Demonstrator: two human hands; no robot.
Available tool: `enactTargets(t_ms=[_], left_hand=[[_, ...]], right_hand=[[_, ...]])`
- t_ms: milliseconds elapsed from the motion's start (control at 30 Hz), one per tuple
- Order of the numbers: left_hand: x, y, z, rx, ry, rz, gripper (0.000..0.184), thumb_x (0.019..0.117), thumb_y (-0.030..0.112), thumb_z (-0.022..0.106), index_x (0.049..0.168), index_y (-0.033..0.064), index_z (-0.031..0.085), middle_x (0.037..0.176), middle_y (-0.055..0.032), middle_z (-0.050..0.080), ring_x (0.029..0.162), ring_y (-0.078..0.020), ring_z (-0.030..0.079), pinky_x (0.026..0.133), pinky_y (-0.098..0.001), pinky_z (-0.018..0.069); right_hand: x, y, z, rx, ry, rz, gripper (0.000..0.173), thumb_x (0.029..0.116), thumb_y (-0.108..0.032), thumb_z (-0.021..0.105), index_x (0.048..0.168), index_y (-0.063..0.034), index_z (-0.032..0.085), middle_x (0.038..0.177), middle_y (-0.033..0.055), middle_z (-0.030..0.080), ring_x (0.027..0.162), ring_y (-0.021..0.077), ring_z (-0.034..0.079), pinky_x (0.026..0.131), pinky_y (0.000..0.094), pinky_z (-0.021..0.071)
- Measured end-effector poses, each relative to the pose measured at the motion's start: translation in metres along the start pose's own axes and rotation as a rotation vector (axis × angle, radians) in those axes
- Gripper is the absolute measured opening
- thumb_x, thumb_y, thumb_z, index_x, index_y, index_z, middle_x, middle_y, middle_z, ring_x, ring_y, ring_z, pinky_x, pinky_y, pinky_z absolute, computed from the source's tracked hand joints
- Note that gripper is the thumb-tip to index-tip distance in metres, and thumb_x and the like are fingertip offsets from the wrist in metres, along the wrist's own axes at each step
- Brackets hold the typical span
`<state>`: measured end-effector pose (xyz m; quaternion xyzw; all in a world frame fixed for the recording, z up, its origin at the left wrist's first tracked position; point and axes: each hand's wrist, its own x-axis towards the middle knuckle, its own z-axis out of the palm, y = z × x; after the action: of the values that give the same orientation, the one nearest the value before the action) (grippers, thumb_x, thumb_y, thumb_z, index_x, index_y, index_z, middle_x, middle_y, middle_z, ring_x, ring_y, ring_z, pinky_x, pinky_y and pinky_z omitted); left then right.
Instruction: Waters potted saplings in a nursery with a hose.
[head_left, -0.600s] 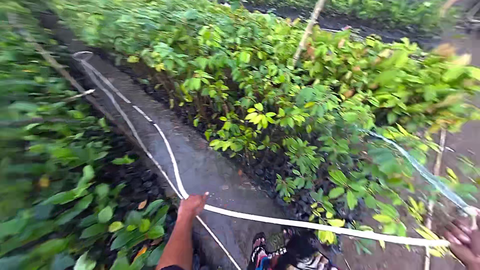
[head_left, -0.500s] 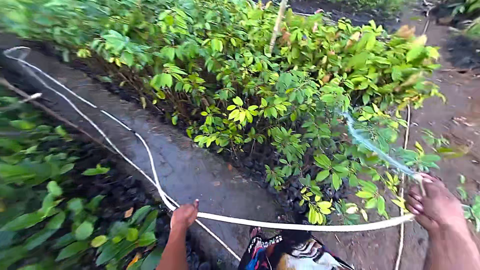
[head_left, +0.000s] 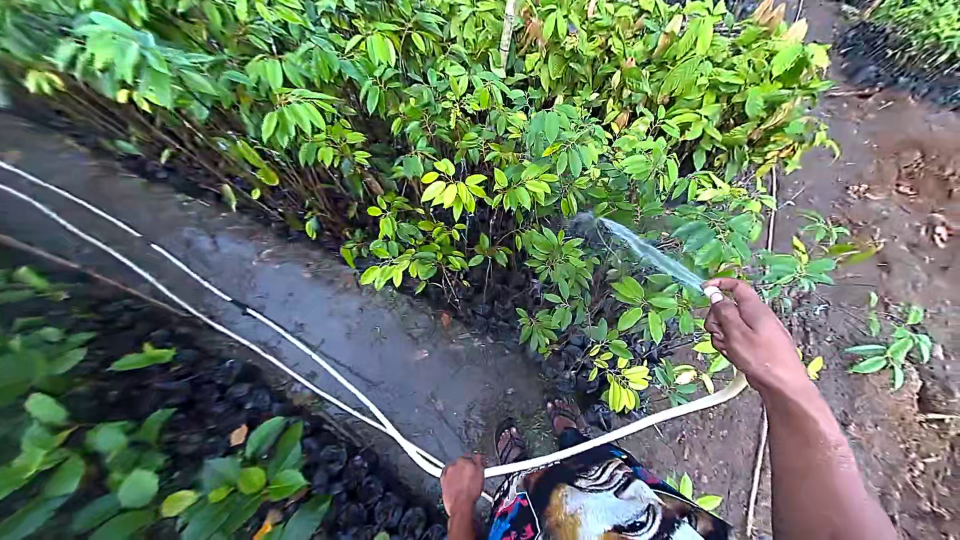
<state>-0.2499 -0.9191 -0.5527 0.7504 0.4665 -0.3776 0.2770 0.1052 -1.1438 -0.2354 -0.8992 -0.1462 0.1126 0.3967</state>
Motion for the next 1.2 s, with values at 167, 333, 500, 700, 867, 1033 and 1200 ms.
enactTargets(t_ms=[167, 333, 500, 700, 867, 1033, 1200], left_hand=[[0.02, -0.028, -0.029, -0.095, 0.019, -0.088, 0.063, 0.1086, 0.052, 0.032, 0.112, 0.006, 0.075, 0.124, -0.0185, 0.071, 0.124, -0.0345, 0.065, 0.102, -0.0575, 0.0508], [0.021, -0.038, -0.032, -0.086, -0.008, -0.089, 0.06, 0.1093, 0.049, 0.035, 0.118, 0.0039, 0.073, 0.13, -0.0205, 0.068, 0.128, -0.0363, 0.062, 0.105, -0.0582, 0.0484], [0.002, -0.034, -0.01, -0.054, -0.037, -0.089, 0.06, 0.1092, 0.048, 0.035, 0.118, 0.0027, 0.073, 0.127, -0.0222, 0.069, 0.127, -0.0376, 0.062, 0.105, -0.0589, 0.0479], [-0.017, -0.003, 0.001, -0.015, -0.018, -0.139, 0.059, 0.1092, 0.048, 0.036, 0.118, 0.0029, 0.073, 0.128, -0.0215, 0.069, 0.128, -0.0367, 0.062, 0.107, -0.0581, 0.047], [-0.028, 0.04, -0.005, 0.037, 0.022, -0.168, 0.06, 0.1089, 0.049, 0.034, 0.117, 0.004, 0.074, 0.127, -0.0195, 0.07, 0.129, -0.036, 0.061, 0.109, -0.0567, 0.0456], [-0.038, 0.091, -0.014, 0.098, 0.088, -0.15, 0.06, 0.1088, 0.048, 0.034, 0.115, 0.0044, 0.074, 0.127, -0.0189, 0.07, 0.13, -0.0342, 0.06, 0.115, -0.055, 0.0401], [-0.056, 0.134, -0.009, 0.131, 0.099, -0.134, 0.061, 0.1096, 0.046, 0.031, 0.116, 0.0034, 0.073, 0.127, -0.0193, 0.07, 0.131, -0.0342, 0.059, 0.116, -0.0532, 0.0394]], right_hand=[[-0.006, -0.006, 0.011, 0.02, 0.045, -0.015, 0.033, 0.1112, -0.028, 0.036, 0.135, -0.0119, 0.052, 0.065, -0.0005, 0.045, 0.047, 0.0136, 0.043, 0.045, 0.0342, 0.0401], [-0.011, 0.0, 0.018, 0.034, 0.086, -0.021, 0.034, 0.1101, -0.025, 0.035, 0.134, -0.0085, 0.052, 0.065, -0.0004, 0.045, 0.048, 0.0138, 0.044, 0.045, 0.0348, 0.041], [-0.008, 0.023, 0.008, 0.048, 0.083, -0.026, 0.035, 0.1102, -0.027, 0.034, 0.134, -0.0091, 0.052, 0.064, -0.0011, 0.045, 0.047, 0.014, 0.043, 0.044, 0.0351, 0.0405], [0.012, 0.047, -0.006, 0.062, 0.065, -0.047, 0.036, 0.1095, -0.025, 0.035, 0.135, -0.0055, 0.051, 0.065, 0.0005, 0.047, 0.049, 0.0157, 0.047, 0.047, 0.0381, 0.0445], [0.034, 0.071, -0.029, 0.045, 0.039, -0.069, 0.037, 0.1093, -0.026, 0.035, 0.136, -0.0064, 0.052, 0.066, 0.0025, 0.049, 0.051, 0.0183, 0.049, 0.049, 0.0414, 0.046], [0.055, 0.102, -0.05, 0.029, -0.015, -0.076, 0.037, 0.1096, -0.028, 0.035, 0.137, -0.0087, 0.053, 0.065, 0.0017, 0.049, 0.05, 0.0184, 0.049, 0.049, 0.0422, 0.0458], [0.073, 0.127, -0.077, 0.052, -0.059, -0.098, 0.038, 0.1097, -0.026, 0.035, 0.138, -0.0065, 0.051, 0.067, 0.0043, 0.051, 0.051, 0.0198, 0.049, 0.048, 0.0425, 0.0454]])
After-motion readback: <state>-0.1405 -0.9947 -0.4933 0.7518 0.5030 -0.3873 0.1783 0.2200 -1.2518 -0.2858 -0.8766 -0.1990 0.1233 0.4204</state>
